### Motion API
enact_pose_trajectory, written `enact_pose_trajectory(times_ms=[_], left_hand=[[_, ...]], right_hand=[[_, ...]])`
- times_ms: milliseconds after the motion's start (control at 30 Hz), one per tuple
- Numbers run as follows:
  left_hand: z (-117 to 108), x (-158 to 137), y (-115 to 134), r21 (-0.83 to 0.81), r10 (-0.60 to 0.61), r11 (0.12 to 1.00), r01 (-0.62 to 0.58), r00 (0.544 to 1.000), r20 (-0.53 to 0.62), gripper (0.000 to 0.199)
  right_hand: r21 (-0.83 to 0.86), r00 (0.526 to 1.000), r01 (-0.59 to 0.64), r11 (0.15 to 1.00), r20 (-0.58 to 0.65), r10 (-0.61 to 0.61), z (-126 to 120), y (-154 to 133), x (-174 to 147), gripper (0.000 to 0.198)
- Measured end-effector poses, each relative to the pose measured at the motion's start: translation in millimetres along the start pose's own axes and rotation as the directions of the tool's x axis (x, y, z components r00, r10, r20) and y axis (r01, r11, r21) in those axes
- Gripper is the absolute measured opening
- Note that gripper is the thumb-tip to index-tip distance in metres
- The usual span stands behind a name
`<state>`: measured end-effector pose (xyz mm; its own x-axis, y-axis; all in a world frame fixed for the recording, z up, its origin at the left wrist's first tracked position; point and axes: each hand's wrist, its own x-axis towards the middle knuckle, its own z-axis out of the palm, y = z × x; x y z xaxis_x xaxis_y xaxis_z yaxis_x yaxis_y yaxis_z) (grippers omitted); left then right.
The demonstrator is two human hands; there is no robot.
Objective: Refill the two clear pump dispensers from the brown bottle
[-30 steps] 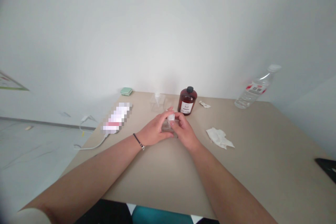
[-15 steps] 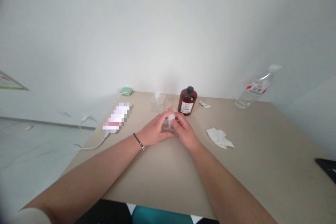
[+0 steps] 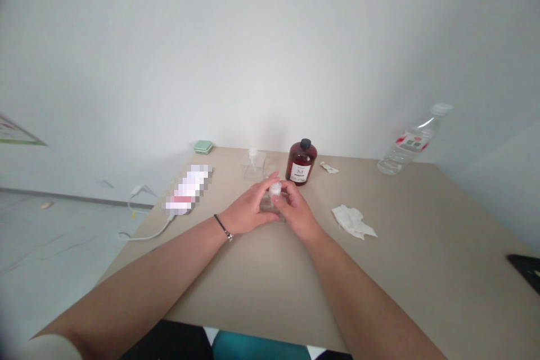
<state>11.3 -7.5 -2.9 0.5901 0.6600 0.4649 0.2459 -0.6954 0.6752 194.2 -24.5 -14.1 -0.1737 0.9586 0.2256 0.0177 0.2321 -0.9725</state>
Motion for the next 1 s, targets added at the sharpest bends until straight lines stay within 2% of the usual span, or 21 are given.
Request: enact_pose_trajectory(times_ms=[233, 400, 567, 767, 900, 1000], left_hand=[[0.4, 0.0, -0.1, 0.002, -0.018, 1.000, 0.018, 1.000, -0.005, 0.093], [0.0, 0.1, 2.3, 0.000, -0.035, 0.999, 0.035, 0.999, 0.007, 0.090], [0.2, -0.6, 2.9, 0.014, -0.038, 0.999, 0.038, 0.999, 0.013, 0.092], [0.7, -1.0, 6.0, -0.018, -0.066, 0.998, 0.067, 0.998, 0.015, 0.088], [0.7, -0.8, 8.6, -0.020, -0.089, 0.996, 0.089, 0.996, 0.013, 0.091], [0.7, -1.0, 10.0, -0.021, -0.083, 0.996, 0.084, 0.996, 0.026, 0.088]], right_hand=[[-0.023, 0.999, 0.048, 0.999, 0.005, -0.048, -1.3, -2.4, 0.6, 0.044], [-0.003, 1.000, 0.000, 1.000, -0.010, 0.000, -0.3, -1.8, 0.6, 0.048], [-0.036, 0.998, 0.045, 0.998, -0.030, -0.046, 0.3, -2.5, 0.0, 0.048], [0.016, 1.000, -0.008, 1.000, -0.003, 0.008, 1.7, -5.7, -2.1, 0.047], [-0.037, 0.998, 0.051, 0.998, -0.030, -0.052, 1.3, -4.5, -2.4, 0.048], [-0.010, 0.999, 0.030, 1.000, -0.014, -0.030, 1.1, -3.2, -2.5, 0.048]])
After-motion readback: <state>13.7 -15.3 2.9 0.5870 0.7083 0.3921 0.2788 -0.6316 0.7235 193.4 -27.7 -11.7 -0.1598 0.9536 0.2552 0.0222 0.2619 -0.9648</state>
